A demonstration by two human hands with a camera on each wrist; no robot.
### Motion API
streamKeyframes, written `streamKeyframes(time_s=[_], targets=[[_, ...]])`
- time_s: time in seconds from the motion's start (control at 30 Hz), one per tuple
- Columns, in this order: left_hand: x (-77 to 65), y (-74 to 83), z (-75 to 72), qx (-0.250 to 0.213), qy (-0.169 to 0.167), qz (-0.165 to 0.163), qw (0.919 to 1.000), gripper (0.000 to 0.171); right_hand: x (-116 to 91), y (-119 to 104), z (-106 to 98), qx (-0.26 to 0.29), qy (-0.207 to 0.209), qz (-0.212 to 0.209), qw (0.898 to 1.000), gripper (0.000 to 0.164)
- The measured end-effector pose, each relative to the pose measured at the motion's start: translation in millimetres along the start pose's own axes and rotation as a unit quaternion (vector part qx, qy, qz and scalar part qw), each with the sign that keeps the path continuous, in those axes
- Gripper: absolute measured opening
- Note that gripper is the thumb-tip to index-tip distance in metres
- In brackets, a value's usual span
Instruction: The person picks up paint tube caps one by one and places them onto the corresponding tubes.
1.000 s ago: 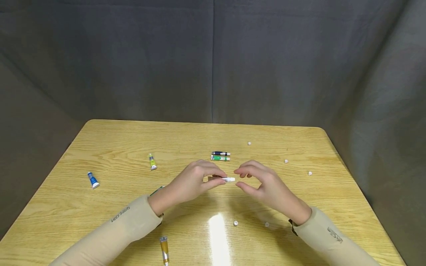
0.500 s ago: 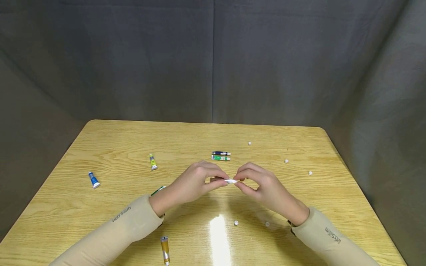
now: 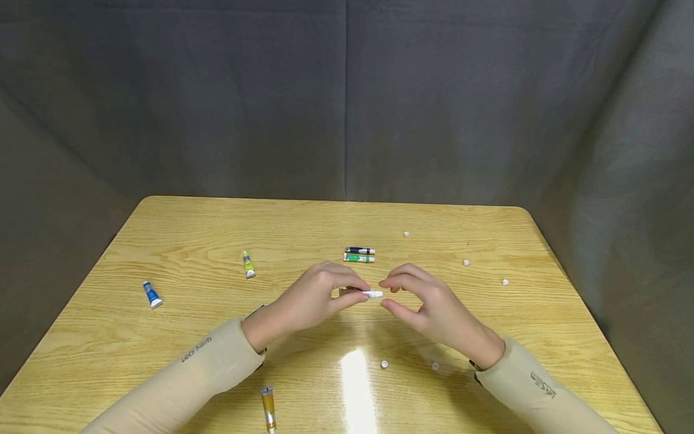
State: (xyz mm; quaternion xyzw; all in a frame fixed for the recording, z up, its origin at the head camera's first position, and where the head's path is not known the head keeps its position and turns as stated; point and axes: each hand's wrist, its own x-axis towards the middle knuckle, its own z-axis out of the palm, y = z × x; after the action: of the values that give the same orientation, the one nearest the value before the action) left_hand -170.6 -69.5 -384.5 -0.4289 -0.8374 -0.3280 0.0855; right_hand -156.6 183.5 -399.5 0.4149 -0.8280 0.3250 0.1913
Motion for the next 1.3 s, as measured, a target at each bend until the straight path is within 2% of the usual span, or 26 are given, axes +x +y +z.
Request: streamKeyframes(time_s=[0.4, 0.53, 0.73, 1.0, 1.13, 1.3], targets=[[2.5, 1.0, -0.3, -0.024, -0.004, 0.012, 0.9996, 0.014, 3.9, -2.8, 0.2, -0.016, 0.006, -0.029, 0.999, 0.021], [4.1, 2.5, -0.6, -0.020, -0.001, 0.016, 0.9997, 0.012, 4.1, -2.7, -0.5, -0.019, 0.006, -0.025, 0.999, 0.017], [5.1, 3.8, -1.4, -0.013, 0.001, 0.016, 0.9998, 0.012, 5.0, -1.2, 0.0, -0.024, 0.026, -0.054, 0.998, 0.015], [5.6, 3.7, -0.9, -0.022, -0.001, 0.011, 0.9997, 0.013, 3.7, -0.4, -1.7, -0.039, 0.011, -0.036, 0.999, 0.021], [6.6, 4.5, -1.0, -0.016, -0.002, 0.016, 0.9997, 0.015, 3.8, 1.1, -1.3, -0.048, 0.018, -0.051, 0.997, 0.020], [7.6, 2.6, 2.0, 0.023, 0.003, 0.037, 0.9990, 0.017, 2.8, 1.9, -1.3, -0.052, 0.022, -0.051, 0.997, 0.012]])
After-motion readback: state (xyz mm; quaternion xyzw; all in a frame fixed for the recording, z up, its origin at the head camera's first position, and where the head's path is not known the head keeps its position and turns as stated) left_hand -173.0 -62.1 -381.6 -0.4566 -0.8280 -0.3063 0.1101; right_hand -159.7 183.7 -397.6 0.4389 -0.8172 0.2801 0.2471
